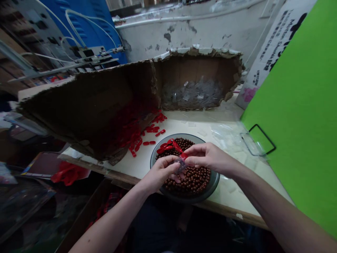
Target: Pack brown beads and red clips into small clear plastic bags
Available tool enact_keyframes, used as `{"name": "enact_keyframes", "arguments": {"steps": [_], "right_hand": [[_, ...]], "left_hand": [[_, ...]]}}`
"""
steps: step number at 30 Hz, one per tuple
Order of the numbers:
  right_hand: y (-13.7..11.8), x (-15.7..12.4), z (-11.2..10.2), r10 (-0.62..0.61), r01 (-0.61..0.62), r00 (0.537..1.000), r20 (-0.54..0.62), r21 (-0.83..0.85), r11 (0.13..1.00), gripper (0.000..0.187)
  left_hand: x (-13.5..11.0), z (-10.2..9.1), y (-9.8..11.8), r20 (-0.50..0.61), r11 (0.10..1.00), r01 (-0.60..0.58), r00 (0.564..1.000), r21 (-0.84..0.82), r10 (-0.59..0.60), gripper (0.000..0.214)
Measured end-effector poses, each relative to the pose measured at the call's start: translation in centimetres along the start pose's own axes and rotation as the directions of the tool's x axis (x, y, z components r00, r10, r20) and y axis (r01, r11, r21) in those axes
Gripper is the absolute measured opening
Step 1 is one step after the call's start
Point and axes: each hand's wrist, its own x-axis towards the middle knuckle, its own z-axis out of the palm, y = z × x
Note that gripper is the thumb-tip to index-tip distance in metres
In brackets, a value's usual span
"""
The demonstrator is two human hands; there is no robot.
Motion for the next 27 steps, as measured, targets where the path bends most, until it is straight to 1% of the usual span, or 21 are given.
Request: {"name": "enact_keyframes", "arguments": {"steps": [1,3,5,7,8,9,11,12,15,17,19,21,23,25,27], "right_hand": [[-0.2,0.3,-0.3,0.008,-0.008,1.0,-0.001,0.003,1.0,0.036],[-0.6,1.1,-0.7,-0.013,0.017,0.998,-0.066,0.071,0.997,0.04],[-0.9,2.2,-0.5,-0.039,0.063,0.993,-0.114,0.218,0.974,0.043],[-1.0,3.1,0.0,-0.059,0.089,0.994,-0.096,0.348,0.933,0.044],[-1.0,3.4,0.2,-0.076,0.108,0.992,-0.099,0.381,0.918,0.043],[-1.0,3.5,0.4,-0.095,0.138,0.987,-0.126,0.396,0.908,0.042],[-0.9,3.6,0.6,-0.108,0.188,0.97,-0.216,0.394,0.9,0.039],[-0.8,3.5,0.7,-0.101,0.19,0.965,-0.241,0.381,0.905,0.039],[-0.5,3.3,1.3,-0.091,0.153,0.971,-0.222,0.277,0.949,0.039],[-0.2,3.6,2.0,-0.13,0.174,0.965,-0.228,0.184,0.967,0.035],[0.0,4.0,2.7,-0.162,0.209,0.95,-0.266,0.158,0.965,0.031],[0.2,4.5,3.2,-0.163,0.232,0.935,-0.315,0.193,0.953,0.028],[0.4,4.7,3.6,-0.128,0.22,0.936,-0.327,0.263,0.939,0.029],[0.4,4.5,4.0,-0.07,0.171,0.962,-0.265,0.382,0.908,0.033],[0.4,4.1,4.5,-0.029,0.109,0.987,-0.157,0.527,0.843,0.038]], "left_hand": [[0.1,0.0,-0.1,0.041,0.998,0.026,0.999,-0.049,-0.024,0.037],[0.2,0.2,-0.2,0.133,0.99,0.089,0.988,-0.111,-0.074,0.038],[0.4,0.3,-0.4,0.207,0.978,0.159,0.97,-0.136,-0.129,0.039],[0.5,0.4,-0.5,0.226,0.969,0.201,0.96,-0.147,-0.165,0.04],[0.6,0.4,-0.6,0.208,0.967,0.2,0.964,-0.155,-0.166,0.04],[0.6,0.3,-0.6,0.183,0.968,0.19,0.97,-0.167,-0.159,0.04],[0.6,0.1,-0.7,0.136,0.967,0.164,0.981,-0.195,-0.139,0.038],[0.6,0.0,-0.7,0.126,0.965,0.158,0.983,-0.208,-0.134,0.037],[0.7,0.1,-0.8,0.145,0.961,0.167,0.98,-0.218,-0.137,0.034],[0.9,0.6,-0.9,0.148,0.962,0.178,0.978,-0.207,-0.149,0.032],[1.1,1.3,-1.2,0.122,0.965,0.183,0.979,-0.187,-0.162,0.03],[1.3,1.9,-1.4,0.068,0.973,0.165,0.985,-0.161,-0.156,0.028],[1.4,2.4,-1.5,0.003,0.985,0.116,0.993,-0.126,-0.116,0.027],[1.4,2.9,-1.6,-0.087,0.997,0.035,0.995,-0.063,-0.04,0.032],[1.3,3.2,-1.5,-0.185,0.997,-0.061,0.98,0.042,0.068,0.041]]}}
